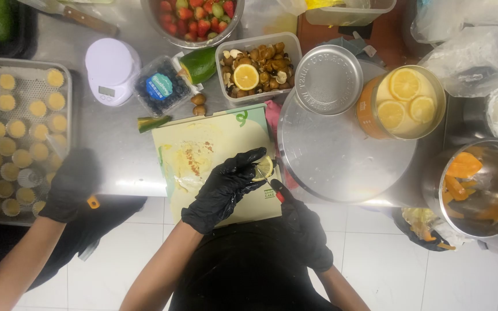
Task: The person places a cutting board on the stainless steel worktable and slices lemons into thin rounds with a small paring knife, adding each slice to a container of lemon slices. They continue slicing another lemon half and then set the knife down on the board.
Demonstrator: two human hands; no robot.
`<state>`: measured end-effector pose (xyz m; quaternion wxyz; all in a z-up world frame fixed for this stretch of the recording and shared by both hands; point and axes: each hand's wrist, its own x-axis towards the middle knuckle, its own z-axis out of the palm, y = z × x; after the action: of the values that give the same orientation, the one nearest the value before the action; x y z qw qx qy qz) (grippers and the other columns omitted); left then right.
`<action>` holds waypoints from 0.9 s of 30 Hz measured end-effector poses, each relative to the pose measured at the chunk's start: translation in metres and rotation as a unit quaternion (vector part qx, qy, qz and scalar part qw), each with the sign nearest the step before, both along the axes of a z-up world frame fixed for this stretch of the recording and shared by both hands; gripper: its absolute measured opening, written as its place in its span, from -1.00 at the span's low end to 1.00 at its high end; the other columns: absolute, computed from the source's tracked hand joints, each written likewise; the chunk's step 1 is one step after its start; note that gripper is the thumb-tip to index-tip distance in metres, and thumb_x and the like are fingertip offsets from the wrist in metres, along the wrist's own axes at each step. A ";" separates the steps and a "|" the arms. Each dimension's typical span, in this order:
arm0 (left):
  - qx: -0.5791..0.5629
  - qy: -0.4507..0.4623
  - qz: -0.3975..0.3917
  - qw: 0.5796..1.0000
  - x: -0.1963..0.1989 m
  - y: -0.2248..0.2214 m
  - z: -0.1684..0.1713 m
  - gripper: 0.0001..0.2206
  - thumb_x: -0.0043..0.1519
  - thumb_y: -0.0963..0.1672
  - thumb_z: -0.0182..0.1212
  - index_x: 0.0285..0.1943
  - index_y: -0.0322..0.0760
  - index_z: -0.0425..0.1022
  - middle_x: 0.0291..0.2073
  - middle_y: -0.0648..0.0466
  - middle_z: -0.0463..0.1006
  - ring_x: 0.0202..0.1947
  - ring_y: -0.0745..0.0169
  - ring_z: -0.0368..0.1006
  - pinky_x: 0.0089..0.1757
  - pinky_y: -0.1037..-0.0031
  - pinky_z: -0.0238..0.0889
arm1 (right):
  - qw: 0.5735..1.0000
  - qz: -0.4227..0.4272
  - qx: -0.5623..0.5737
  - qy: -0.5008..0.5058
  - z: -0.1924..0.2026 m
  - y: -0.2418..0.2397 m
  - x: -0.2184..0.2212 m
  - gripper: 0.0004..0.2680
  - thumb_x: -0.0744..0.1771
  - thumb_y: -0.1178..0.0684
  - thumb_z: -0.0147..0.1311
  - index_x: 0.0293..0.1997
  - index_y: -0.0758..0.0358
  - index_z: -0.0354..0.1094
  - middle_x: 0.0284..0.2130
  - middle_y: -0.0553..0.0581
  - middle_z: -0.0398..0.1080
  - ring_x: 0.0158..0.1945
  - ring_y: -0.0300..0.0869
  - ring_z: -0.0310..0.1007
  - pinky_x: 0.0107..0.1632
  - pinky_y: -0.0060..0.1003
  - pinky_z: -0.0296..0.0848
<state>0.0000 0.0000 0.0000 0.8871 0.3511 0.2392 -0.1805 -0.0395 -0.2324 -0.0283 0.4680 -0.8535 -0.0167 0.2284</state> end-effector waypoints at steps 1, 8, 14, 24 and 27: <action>0.002 0.004 -0.006 1.000 0.000 0.000 0.004 -0.57 0.27 -0.34 0.13 0.35 -0.39 0.46 -0.10 0.04 0.54 -0.15 0.36 0.41 -0.05 0.49 0.42 | 0.999 -0.008 0.028 -0.026 -0.004 -0.003 -0.003 -0.75 0.30 0.17 0.04 0.08 0.35 0.45 -0.47 -0.03 0.55 -0.48 -0.31 0.41 -0.35 -0.41 0.37; 0.064 -0.022 -0.041 0.997 0.006 0.001 0.014 -0.47 0.20 -0.38 0.11 0.41 -0.39 0.38 0.09 -0.07 0.54 0.03 0.24 0.42 0.06 0.44 0.42 | 1.000 -0.012 0.009 0.005 -0.001 -0.008 -0.002 -0.78 0.33 0.13 0.06 0.06 0.29 0.47 -0.50 -0.07 0.46 -0.47 -0.34 0.32 -0.37 -0.43 0.30; 0.093 -0.017 -0.066 0.993 0.002 -0.001 0.010 -0.41 0.15 -0.41 0.17 0.41 -0.29 0.41 0.07 -0.01 0.53 -0.20 0.38 0.37 -0.07 0.54 0.42 | 0.998 0.002 0.064 -0.028 0.006 -0.005 0.000 -0.74 0.28 0.21 0.07 0.08 0.39 0.44 -0.46 -0.02 0.50 -0.46 -0.31 0.34 -0.33 -0.42 0.36; 0.149 -0.053 -0.006 0.987 -0.003 -0.004 0.012 -0.49 0.16 -0.38 0.20 0.34 -0.37 0.45 0.12 -0.03 0.59 0.04 0.24 0.49 0.05 0.47 0.43 | 0.999 0.023 -0.041 -0.005 0.008 -0.002 0.004 -0.74 0.30 0.11 0.08 0.11 0.16 0.47 -0.44 -0.04 0.56 -0.45 -0.28 0.46 -0.35 -0.35 0.38; 0.125 -0.027 0.001 0.992 0.000 -0.003 0.022 -0.50 0.18 -0.40 0.15 0.34 -0.38 0.45 0.11 -0.06 0.57 0.00 0.22 0.49 0.04 0.46 0.44 | 0.998 0.028 -0.061 0.001 -0.003 -0.004 0.004 -0.82 0.32 0.07 0.02 -0.03 0.19 0.47 -0.42 0.01 0.58 -0.43 -0.24 0.50 -0.32 -0.33 0.43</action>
<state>-0.0001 -0.0026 0.0219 0.8427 0.4634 0.2364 -0.1389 -0.0358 -0.2369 -0.0315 0.4083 -0.8797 -0.0261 0.2425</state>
